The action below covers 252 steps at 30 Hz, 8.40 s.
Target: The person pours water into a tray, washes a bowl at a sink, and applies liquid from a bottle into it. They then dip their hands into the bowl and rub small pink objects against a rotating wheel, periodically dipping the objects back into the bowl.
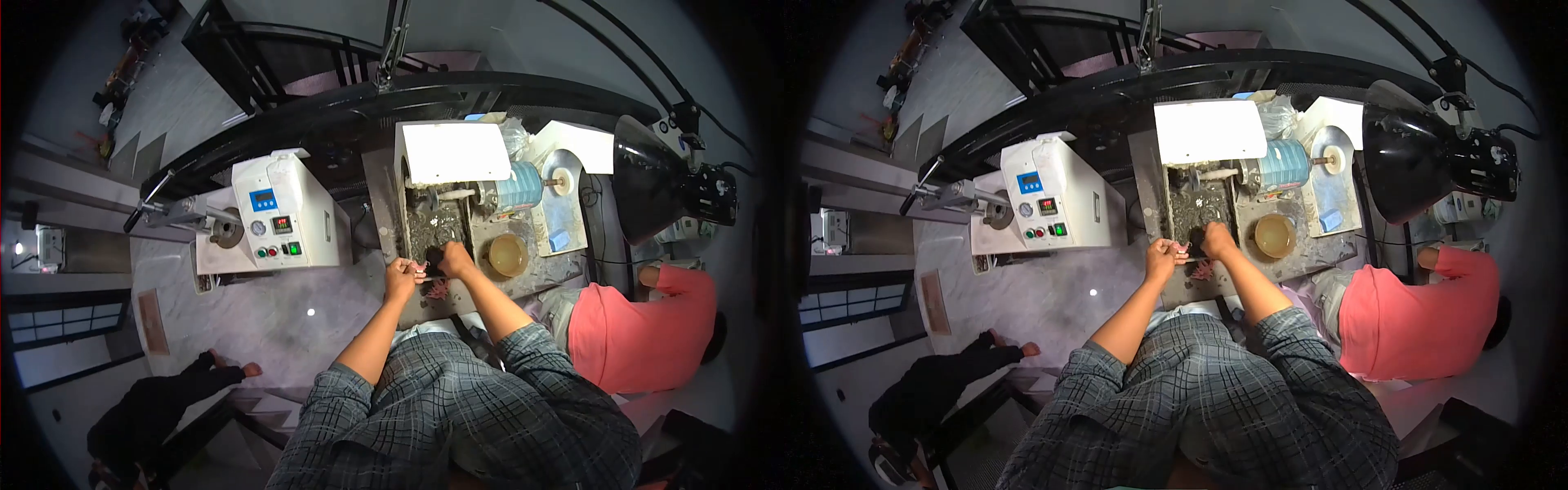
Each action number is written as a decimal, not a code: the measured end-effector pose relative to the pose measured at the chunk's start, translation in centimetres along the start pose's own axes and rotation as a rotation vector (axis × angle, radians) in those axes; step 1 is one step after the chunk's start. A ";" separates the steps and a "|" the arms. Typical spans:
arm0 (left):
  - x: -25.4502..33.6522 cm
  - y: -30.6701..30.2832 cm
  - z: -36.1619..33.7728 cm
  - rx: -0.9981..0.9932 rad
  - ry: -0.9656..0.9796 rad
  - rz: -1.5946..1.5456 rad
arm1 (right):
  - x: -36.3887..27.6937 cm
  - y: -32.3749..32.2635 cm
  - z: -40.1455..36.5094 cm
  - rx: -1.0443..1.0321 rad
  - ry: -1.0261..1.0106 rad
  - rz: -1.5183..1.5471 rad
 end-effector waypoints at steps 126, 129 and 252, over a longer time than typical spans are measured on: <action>7.6 3.5 8.2 0.022 0.326 0.245 | 0.9 -0.5 0.2 0.311 -0.393 -0.038; 8.3 3.8 7.4 0.029 0.371 0.294 | 1.6 1.2 1.5 0.050 -0.343 0.060; 9.3 4.1 6.3 0.075 0.439 0.834 | -3.1 -10.2 -2.0 0.272 -0.665 0.384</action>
Point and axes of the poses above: each hand's wrist, its own z-axis towards the middle knuckle, its own y-axis out of the palm, x = y × z, the point moved 8 cm from there along z, towards the middle knuckle, and after that the axes turned 6 degrees about -x, right-handed, at the moved point
